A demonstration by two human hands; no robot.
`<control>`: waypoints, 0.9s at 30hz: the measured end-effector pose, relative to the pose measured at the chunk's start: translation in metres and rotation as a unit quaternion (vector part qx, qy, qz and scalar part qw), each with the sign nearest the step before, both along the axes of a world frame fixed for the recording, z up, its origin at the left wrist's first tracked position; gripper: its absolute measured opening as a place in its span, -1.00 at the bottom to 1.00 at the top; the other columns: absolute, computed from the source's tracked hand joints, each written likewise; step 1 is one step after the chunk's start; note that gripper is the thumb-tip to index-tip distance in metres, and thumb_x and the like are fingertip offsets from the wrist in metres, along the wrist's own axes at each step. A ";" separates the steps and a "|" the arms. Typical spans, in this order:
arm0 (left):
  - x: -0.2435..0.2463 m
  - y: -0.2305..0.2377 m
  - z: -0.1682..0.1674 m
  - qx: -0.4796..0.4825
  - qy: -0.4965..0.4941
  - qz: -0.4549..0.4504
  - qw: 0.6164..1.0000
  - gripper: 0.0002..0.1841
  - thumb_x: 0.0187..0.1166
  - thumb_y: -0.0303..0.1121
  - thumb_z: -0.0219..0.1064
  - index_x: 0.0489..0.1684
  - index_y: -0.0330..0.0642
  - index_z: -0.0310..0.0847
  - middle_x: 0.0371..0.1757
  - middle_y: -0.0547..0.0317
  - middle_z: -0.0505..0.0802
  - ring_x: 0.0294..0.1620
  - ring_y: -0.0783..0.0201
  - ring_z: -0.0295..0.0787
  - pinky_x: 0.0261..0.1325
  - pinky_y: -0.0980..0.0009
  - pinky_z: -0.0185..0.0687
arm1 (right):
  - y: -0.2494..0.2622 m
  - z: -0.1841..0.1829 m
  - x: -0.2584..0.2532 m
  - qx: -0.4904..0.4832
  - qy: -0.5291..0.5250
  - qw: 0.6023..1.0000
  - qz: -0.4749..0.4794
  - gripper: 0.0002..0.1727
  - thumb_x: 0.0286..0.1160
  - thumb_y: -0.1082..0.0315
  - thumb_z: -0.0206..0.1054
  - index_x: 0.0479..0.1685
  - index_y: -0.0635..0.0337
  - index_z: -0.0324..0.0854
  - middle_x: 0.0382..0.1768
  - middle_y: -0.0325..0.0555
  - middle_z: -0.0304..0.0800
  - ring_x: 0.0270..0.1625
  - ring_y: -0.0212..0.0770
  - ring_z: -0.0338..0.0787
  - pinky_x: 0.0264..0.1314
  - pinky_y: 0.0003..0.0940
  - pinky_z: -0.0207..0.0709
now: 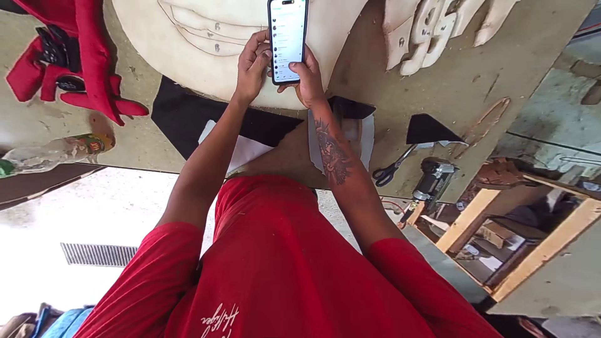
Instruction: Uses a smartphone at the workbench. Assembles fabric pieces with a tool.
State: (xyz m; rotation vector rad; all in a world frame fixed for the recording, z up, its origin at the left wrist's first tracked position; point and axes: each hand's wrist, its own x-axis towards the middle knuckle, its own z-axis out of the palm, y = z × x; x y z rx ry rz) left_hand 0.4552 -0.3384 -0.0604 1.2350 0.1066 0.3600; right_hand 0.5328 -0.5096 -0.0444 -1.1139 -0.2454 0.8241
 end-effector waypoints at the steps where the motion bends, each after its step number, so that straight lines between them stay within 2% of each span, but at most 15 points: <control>1: 0.000 0.000 0.000 0.000 0.000 -0.001 1.000 -0.63 0.74 -0.51 -0.02 0.43 -0.50 0.36 -0.01 -0.06 0.85 -0.04 0.10 0.86 -0.02 0.13 0.85 | 0.000 0.000 0.000 -0.002 0.003 1.000 0.000 -0.53 0.78 0.43 -0.07 0.62 0.34 0.19 0.20 0.35 0.71 0.03 0.35 0.86 -0.36 0.19 0.84; 3: 0.000 0.000 0.000 0.001 -0.002 -0.003 1.000 -0.64 0.74 -0.50 -0.01 0.42 -0.49 0.37 -0.02 -0.06 0.85 -0.06 0.10 0.86 -0.04 0.14 0.85 | -0.001 0.000 0.000 0.004 0.006 1.000 0.003 -0.53 0.80 0.39 -0.08 0.63 0.33 0.18 0.20 0.36 0.70 0.02 0.35 0.86 -0.36 0.19 0.84; 7: -0.001 0.000 0.001 -0.005 -0.004 -0.004 1.000 -0.64 0.74 -0.51 -0.01 0.43 -0.50 0.37 0.01 -0.10 0.85 0.00 0.07 0.86 0.05 0.10 0.84 | -0.001 -0.001 0.000 0.009 -0.001 1.000 0.006 -0.49 0.67 0.51 0.01 0.61 0.38 0.17 0.19 0.38 0.70 -0.01 0.34 0.87 -0.37 0.16 0.85; 11: -0.001 0.000 0.001 0.007 0.005 -0.003 1.000 -0.64 0.74 -0.51 0.00 0.43 -0.49 0.38 0.00 -0.07 0.85 -0.03 0.10 0.86 0.00 0.14 0.85 | 0.000 0.001 -0.001 -0.008 -0.010 1.000 -0.002 -0.55 0.82 0.39 -0.06 0.61 0.35 0.21 0.16 0.35 0.73 -0.04 0.32 0.88 -0.37 0.17 0.85; 14: -0.001 0.000 0.004 0.008 0.008 -0.005 1.000 -0.64 0.74 -0.49 0.00 0.42 -0.47 0.39 -0.03 -0.05 0.86 -0.08 0.12 0.85 -0.07 0.17 0.84 | 0.001 0.005 -0.003 -0.011 -0.020 1.000 -0.007 -0.55 0.83 0.37 -0.08 0.60 0.34 0.23 0.14 0.34 0.74 -0.07 0.30 0.89 -0.39 0.15 0.85; 17: 0.000 0.001 0.004 -0.001 0.014 -0.004 1.000 -0.65 0.76 -0.49 -0.01 0.42 -0.46 0.40 -0.05 -0.07 0.85 -0.12 0.12 0.85 -0.12 0.18 0.84 | 0.000 0.005 -0.003 -0.004 -0.013 1.000 -0.003 -0.52 0.77 0.39 -0.06 0.63 0.32 0.20 0.18 0.36 0.72 -0.03 0.32 0.88 -0.35 0.16 0.84; 20: -0.003 0.000 0.012 -0.007 0.037 -0.002 0.999 -0.65 0.77 -0.49 -0.01 0.42 -0.43 0.43 -0.08 -0.04 0.86 -0.18 0.15 0.84 -0.17 0.23 0.82 | 0.001 0.009 -0.005 -0.011 -0.011 1.000 -0.001 -0.44 0.58 0.52 0.01 0.62 0.32 0.19 0.20 0.36 0.70 0.00 0.33 0.86 -0.31 0.21 0.83; 22: -0.009 0.000 0.019 -0.011 0.048 -0.007 0.999 -0.64 0.78 -0.48 0.00 0.46 -0.42 0.41 -0.03 -0.06 0.86 -0.11 0.12 0.86 -0.10 0.20 0.84 | 0.001 0.014 -0.009 -0.019 -0.015 1.000 -0.002 -0.40 0.51 0.59 0.05 0.62 0.32 0.19 0.22 0.36 0.70 0.02 0.33 0.86 -0.30 0.21 0.84; 23: -0.013 -0.001 0.022 -0.009 0.053 -0.011 0.998 -0.63 0.79 -0.48 0.01 0.49 -0.42 0.40 0.02 -0.07 0.86 -0.03 0.10 0.87 -0.01 0.16 0.86 | 0.001 0.018 -0.013 -0.021 -0.017 1.000 -0.002 -0.39 0.50 0.60 0.06 0.63 0.32 0.19 0.22 0.36 0.69 0.03 0.33 0.85 -0.30 0.21 0.84; 25: -0.028 -0.005 0.033 -0.003 0.062 -0.015 0.998 -0.61 0.77 -0.48 0.01 0.52 -0.42 0.37 0.08 -0.10 0.86 0.07 0.08 0.86 0.15 0.12 0.82 | -0.002 0.037 -0.029 -0.051 -0.014 0.999 -0.009 -0.44 0.59 0.58 0.02 0.63 0.29 0.21 0.21 0.33 0.71 0.00 0.29 0.87 -0.31 0.16 0.85; 26: -0.036 -0.007 0.039 -0.003 0.068 -0.016 0.998 -0.60 0.78 -0.47 0.01 0.53 -0.42 0.36 0.11 -0.11 0.85 0.09 0.08 0.85 0.19 0.11 0.81 | -0.006 0.060 -0.042 -0.099 -0.008 0.995 -0.016 -0.50 0.70 0.52 -0.02 0.62 0.20 0.28 0.17 0.23 0.75 -0.09 0.19 0.89 -0.35 0.06 0.85; 27: -0.045 -0.010 0.048 -0.005 0.073 -0.020 0.997 -0.59 0.78 -0.46 0.00 0.55 -0.41 0.34 0.15 -0.11 0.84 0.11 0.07 0.84 0.21 0.11 0.79 | -0.011 0.090 -0.059 -0.165 -0.002 0.986 -0.018 -0.56 0.82 0.40 -0.07 0.61 0.00 0.35 0.12 0.04 0.80 -0.18 0.02 0.90 -0.39 -0.11 0.83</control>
